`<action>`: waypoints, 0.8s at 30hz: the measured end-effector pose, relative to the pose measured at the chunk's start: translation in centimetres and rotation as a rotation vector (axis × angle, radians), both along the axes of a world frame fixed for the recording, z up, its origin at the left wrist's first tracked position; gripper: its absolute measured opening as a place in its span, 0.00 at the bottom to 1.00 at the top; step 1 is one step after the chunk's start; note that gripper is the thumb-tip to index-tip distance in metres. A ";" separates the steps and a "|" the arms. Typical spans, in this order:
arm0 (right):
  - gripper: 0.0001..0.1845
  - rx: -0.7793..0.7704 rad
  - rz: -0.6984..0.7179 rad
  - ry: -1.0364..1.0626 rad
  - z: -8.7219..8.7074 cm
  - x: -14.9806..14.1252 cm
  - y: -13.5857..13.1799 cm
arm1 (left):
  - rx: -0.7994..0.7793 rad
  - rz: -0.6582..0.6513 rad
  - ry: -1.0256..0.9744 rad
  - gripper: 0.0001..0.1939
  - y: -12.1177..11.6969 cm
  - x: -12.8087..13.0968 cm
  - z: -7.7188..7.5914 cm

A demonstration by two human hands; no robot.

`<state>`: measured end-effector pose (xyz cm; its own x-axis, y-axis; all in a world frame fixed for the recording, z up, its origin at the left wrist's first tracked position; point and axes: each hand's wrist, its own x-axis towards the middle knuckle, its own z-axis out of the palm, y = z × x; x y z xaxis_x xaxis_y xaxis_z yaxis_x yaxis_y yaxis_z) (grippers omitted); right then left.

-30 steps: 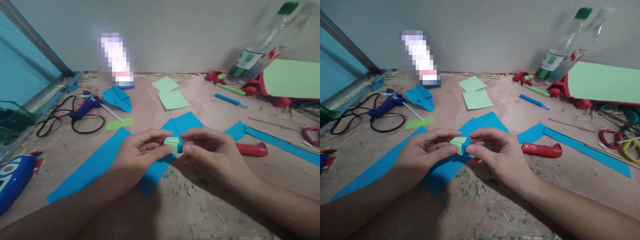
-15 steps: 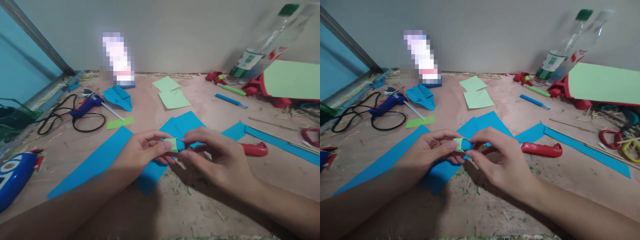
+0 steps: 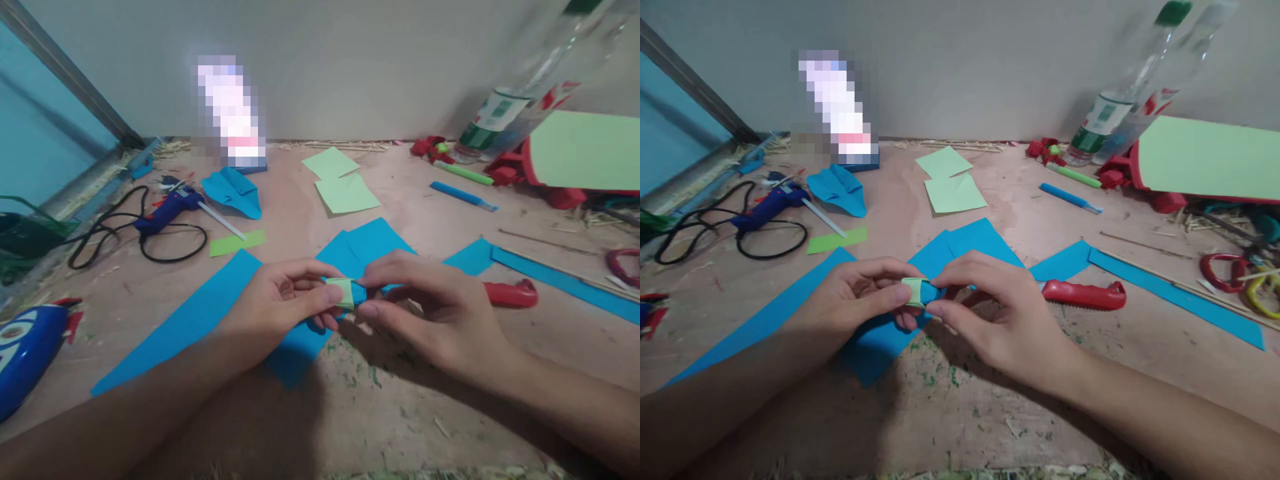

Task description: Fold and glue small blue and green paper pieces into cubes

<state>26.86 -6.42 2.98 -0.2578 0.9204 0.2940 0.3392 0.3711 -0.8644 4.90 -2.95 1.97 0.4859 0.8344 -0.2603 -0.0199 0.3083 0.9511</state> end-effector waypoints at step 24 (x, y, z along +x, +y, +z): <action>0.06 -0.431 -0.106 0.220 0.2 -0.4 0.3 | 0.333 0.099 0.204 0.08 -0.7 0.0 0.0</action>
<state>26.49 -6.12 3.20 -0.1308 0.9880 -0.0821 0.1478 -0.0625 -0.9870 4.85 -3.62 1.92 0.3650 0.9296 -0.0508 0.1653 -0.0110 0.9862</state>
